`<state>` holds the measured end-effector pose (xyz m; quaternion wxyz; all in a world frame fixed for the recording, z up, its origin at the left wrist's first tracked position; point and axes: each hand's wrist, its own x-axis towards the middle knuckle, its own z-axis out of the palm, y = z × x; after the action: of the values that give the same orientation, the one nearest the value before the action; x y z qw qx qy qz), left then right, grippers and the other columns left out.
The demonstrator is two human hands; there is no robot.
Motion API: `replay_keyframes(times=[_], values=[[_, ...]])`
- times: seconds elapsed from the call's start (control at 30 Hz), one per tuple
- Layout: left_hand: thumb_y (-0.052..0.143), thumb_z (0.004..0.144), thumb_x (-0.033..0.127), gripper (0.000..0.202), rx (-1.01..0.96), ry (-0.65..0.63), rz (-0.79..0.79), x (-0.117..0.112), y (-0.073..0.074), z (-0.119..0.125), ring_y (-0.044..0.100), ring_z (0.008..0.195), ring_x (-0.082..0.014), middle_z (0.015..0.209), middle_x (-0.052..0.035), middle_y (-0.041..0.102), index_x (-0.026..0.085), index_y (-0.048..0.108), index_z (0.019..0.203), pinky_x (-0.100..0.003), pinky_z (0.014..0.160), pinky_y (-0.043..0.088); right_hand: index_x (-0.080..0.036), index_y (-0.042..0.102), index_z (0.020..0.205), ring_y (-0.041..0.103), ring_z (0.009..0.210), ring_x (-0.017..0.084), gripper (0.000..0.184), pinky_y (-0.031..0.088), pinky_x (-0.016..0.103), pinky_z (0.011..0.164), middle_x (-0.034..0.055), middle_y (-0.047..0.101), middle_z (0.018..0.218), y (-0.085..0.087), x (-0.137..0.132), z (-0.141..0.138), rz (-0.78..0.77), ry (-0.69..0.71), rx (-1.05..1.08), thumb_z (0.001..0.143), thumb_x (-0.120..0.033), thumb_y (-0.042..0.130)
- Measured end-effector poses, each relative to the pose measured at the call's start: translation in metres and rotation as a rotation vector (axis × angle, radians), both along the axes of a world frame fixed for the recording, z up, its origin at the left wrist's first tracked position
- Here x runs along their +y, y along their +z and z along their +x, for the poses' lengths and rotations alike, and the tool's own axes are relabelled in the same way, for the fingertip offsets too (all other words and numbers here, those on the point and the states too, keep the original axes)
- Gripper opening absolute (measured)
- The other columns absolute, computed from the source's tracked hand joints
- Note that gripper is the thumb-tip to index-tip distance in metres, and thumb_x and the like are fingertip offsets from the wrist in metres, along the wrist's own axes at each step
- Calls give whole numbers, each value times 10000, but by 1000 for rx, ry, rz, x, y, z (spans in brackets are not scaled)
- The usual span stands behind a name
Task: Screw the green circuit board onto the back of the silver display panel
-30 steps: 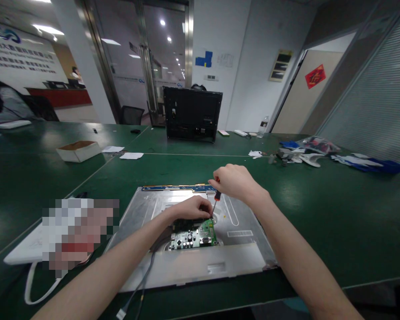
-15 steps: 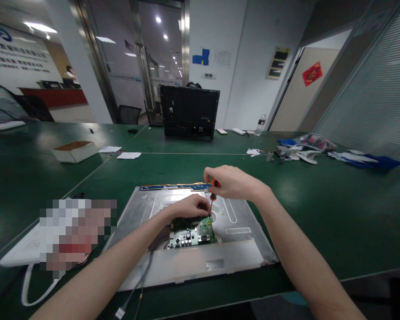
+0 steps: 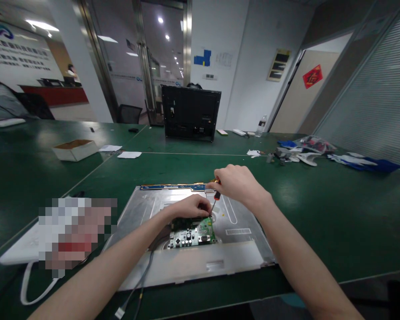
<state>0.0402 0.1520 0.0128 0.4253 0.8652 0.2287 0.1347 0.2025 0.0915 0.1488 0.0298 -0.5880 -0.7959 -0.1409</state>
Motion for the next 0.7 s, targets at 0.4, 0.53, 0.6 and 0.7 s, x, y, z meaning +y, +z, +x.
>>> replay_keyframes(times=[0.4,0.53,0.6,0.7], values=[[622,767,208,111,-9,-13,-16,0,0,0,579,730,-142,780,-12,667,143,688,828,-232,689,424,-232,581,1008,564,665,168,226,253,261,515,21,659,783,3,-5,2,-93,273,112,787,-268,617],[623,764,222,120,2,-14,-12,1,0,0,572,705,-143,750,-9,662,136,688,817,-236,673,422,-231,531,1017,565,712,153,305,297,241,543,12,652,843,5,-1,12,-220,325,209,733,-184,628],[625,762,228,127,19,-7,-5,1,0,0,575,705,-147,752,-9,663,136,690,822,-239,676,423,-231,525,1028,572,716,151,327,313,236,550,15,654,863,5,1,13,-266,342,227,724,-187,638],[614,770,219,124,27,-15,-3,1,1,0,586,733,-152,778,-9,668,144,687,837,-243,704,428,-236,534,1082,591,729,173,360,308,244,538,36,666,889,5,-2,7,-241,312,186,751,-292,661]])
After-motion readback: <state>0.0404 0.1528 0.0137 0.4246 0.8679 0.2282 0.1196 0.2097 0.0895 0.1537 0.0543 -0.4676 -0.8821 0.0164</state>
